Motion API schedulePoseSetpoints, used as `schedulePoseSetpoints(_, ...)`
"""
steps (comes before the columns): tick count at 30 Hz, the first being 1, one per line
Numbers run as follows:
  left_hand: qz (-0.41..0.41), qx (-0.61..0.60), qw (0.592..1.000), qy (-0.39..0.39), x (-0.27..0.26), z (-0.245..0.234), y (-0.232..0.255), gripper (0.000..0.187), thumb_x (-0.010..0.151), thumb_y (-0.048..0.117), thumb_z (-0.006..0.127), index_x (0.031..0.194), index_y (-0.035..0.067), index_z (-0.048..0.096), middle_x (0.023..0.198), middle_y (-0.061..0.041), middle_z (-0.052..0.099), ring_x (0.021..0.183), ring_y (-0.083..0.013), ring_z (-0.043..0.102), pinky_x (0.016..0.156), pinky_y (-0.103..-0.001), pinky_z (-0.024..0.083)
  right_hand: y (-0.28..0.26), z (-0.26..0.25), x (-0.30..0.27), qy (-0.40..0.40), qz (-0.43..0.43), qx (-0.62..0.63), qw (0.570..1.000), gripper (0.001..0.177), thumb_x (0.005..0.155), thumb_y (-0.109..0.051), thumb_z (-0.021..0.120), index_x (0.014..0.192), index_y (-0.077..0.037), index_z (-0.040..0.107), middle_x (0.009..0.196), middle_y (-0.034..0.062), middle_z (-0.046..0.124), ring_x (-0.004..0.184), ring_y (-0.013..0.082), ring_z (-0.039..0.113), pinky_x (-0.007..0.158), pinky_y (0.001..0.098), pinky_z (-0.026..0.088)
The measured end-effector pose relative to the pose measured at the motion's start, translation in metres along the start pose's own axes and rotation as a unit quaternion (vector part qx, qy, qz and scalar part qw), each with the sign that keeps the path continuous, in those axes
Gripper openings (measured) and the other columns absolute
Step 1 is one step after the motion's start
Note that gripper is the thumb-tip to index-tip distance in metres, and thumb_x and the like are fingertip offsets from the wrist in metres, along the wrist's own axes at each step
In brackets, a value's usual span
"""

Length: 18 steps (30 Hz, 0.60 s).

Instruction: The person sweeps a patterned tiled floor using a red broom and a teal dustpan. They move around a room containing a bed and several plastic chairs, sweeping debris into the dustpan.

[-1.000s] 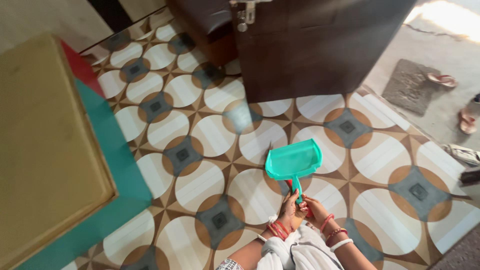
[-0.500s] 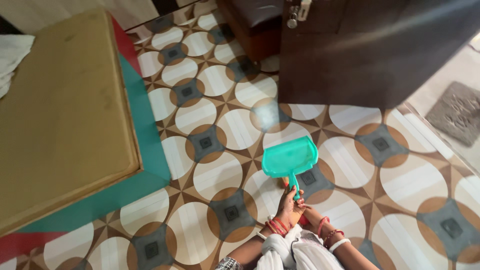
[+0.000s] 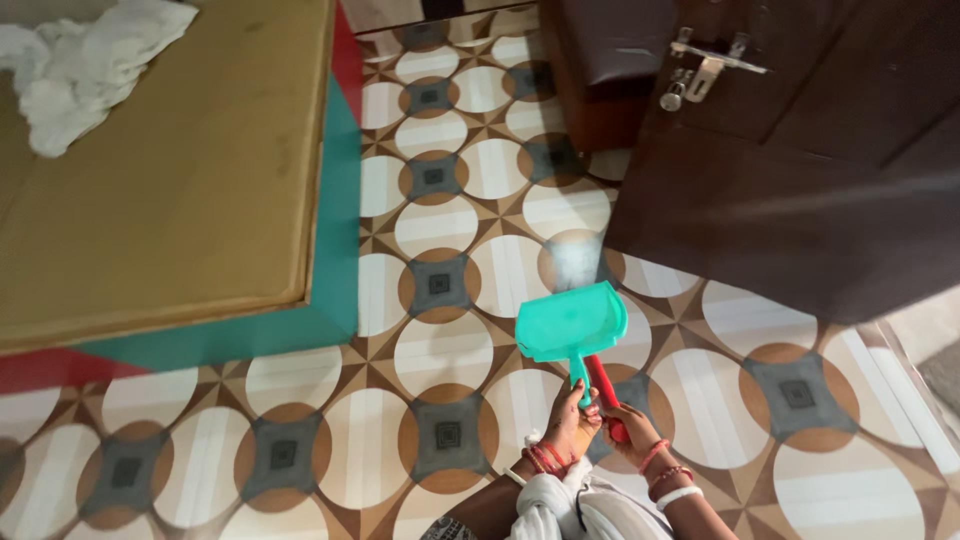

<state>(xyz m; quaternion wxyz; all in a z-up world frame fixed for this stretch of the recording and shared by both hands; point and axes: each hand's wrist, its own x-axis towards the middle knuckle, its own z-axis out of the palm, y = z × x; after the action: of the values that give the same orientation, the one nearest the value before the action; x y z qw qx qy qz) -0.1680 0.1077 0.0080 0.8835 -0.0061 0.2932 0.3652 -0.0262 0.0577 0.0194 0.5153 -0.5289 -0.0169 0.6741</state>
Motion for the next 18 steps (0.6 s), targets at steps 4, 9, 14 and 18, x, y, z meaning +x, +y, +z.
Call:
schedulePoseSetpoints(4, 0.032, -0.043, 0.998, -0.02, 0.02, -0.01, 0.002, 0.014, 0.105, 0.027, 0.062, 0.105, 0.015, 0.054, 0.092, 0.0, 0.061, 0.063, -0.01, 0.049, 0.06, -0.025, 0.042, -0.01, 0.006, 0.022, -0.023, 0.034, -0.097, 0.994, 0.017, 0.091, -0.01, 0.071, 0.099, 0.003, 0.062, 0.081, 0.0094, 0.062, 0.066, 0.0188, 0.061, 0.052, 0.0322, 0.05)
schedulePoseSetpoints(9, 0.09, -0.09, 0.992, -0.01, 0.031, -0.009, 0.011, 0.008, 0.104, 0.025, 0.06, 0.103, 0.018, 0.056, 0.091, 0.001, 0.06, 0.063, -0.0099, 0.048, 0.06, -0.024, 0.042, -0.013, 0.018, 0.036, -0.033, 0.131, -0.139, 0.981, 0.011, 0.088, -0.006, 0.07, 0.097, 0.0, 0.065, 0.085, 0.0114, 0.067, 0.07, 0.021, 0.064, 0.054, 0.0363, 0.049)
schedulePoseSetpoints(14, 0.161, -0.107, 0.98, -0.045, 0.035, -0.012, 0.008, 0.008, 0.107, 0.023, 0.058, 0.104, 0.017, 0.056, 0.09, 0.001, 0.057, 0.066, -0.0093, 0.048, 0.061, -0.024, 0.042, -0.016, 0.031, 0.054, -0.111, 0.221, -0.205, 0.947, 0.012, 0.094, -0.008, 0.058, 0.1, -0.001, 0.066, 0.093, 0.0105, 0.072, 0.08, 0.0213, 0.07, 0.068, 0.0361, 0.061)
schedulePoseSetpoints(18, 0.177, -0.121, 0.976, -0.024, 0.03, -0.02, 0.004, 0.005, 0.106, 0.023, 0.054, 0.106, 0.019, 0.057, 0.089, 0.003, 0.056, 0.066, -0.0084, 0.048, 0.061, -0.024, 0.04, -0.032, 0.051, 0.082, -0.203, 0.216, -0.145, 0.944, 0.009, 0.096, -0.006, 0.06, 0.099, 0.001, 0.063, 0.09, 0.0112, 0.069, 0.076, 0.02, 0.068, 0.066, 0.0324, 0.059)
